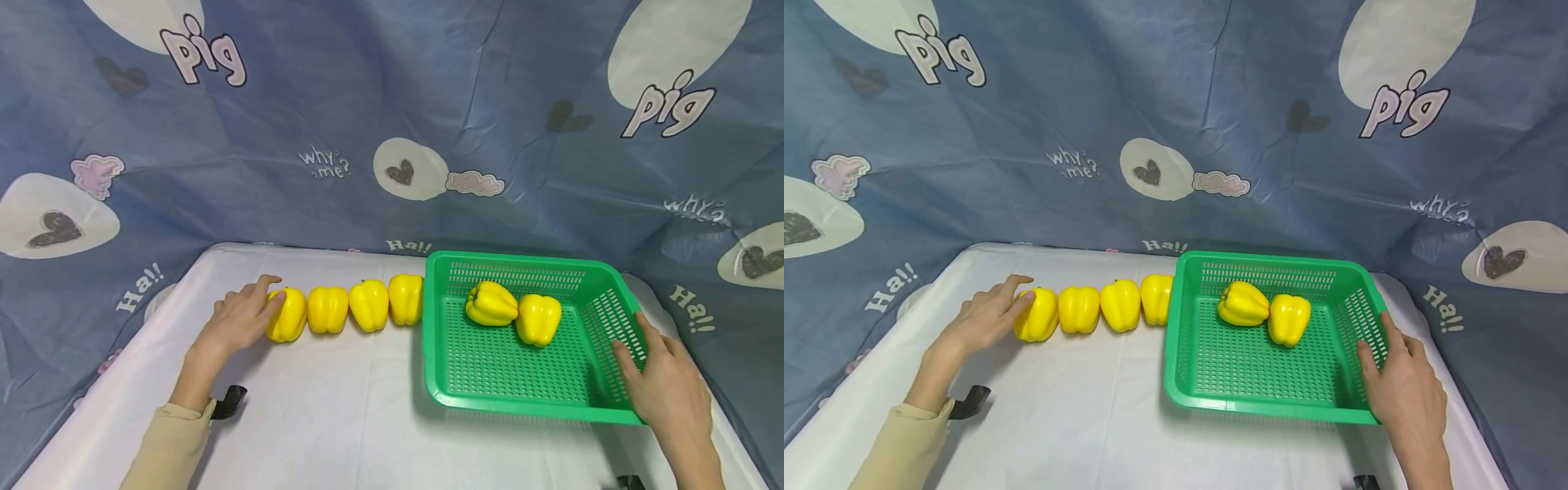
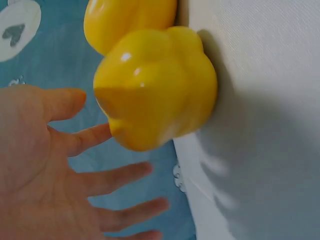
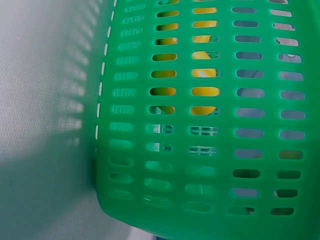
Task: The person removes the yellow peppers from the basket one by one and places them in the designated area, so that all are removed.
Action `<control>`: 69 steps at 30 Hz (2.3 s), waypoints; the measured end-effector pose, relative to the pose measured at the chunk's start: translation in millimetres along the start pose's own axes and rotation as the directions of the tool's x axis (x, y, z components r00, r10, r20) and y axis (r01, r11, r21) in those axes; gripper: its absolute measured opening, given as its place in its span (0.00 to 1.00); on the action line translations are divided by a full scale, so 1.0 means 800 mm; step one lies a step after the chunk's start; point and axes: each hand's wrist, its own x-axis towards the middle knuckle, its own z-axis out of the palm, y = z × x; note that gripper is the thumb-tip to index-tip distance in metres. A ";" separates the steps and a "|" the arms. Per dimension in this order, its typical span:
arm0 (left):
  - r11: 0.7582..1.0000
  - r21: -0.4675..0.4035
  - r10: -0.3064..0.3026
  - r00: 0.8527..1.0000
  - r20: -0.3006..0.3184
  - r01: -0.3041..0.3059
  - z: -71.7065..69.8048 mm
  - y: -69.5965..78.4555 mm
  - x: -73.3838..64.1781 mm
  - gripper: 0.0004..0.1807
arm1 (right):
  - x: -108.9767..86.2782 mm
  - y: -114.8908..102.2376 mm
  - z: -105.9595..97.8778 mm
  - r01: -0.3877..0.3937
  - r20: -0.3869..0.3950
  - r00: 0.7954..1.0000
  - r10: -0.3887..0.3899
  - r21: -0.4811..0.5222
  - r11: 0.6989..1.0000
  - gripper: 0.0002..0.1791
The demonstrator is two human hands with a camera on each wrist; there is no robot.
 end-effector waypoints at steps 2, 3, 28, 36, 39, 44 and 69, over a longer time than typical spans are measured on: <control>1.000 0.021 -0.009 1.000 -0.026 0.009 0.000 0.008 -0.001 0.34 | 0.000 0.000 0.000 0.003 -0.001 1.000 -0.003 0.001 1.000 0.42; 0.999 0.032 -0.011 0.999 -0.038 0.012 0.000 0.013 -0.002 0.34 | 0.000 0.001 0.000 0.004 -0.001 1.000 -0.004 0.001 1.000 0.42; 0.963 0.158 0.253 0.931 -0.263 -0.217 0.019 0.138 -0.010 0.26 | 0.001 -0.002 -0.001 -0.004 0.008 1.000 0.004 -0.002 1.000 0.42; 0.923 0.239 0.367 0.873 -0.322 -0.300 0.035 0.179 -0.009 0.24 | 0.001 -0.001 -0.002 -0.013 0.013 1.000 0.013 -0.008 1.000 0.42; 0.910 0.256 0.400 0.852 -0.336 -0.326 0.040 0.194 -0.008 0.23 | 0.001 0.000 -0.002 -0.013 0.012 1.000 0.013 -0.006 1.000 0.42; 0.893 0.242 0.443 0.829 -0.341 -0.378 0.047 0.217 -0.005 0.21 | 0.001 0.000 -0.001 -0.018 0.022 1.000 0.018 -0.006 1.000 0.42; 0.774 0.277 0.624 0.759 -0.187 -0.569 0.081 0.309 0.012 0.21 | 0.001 0.001 0.000 -0.009 0.018 1.000 0.009 -0.002 1.000 0.42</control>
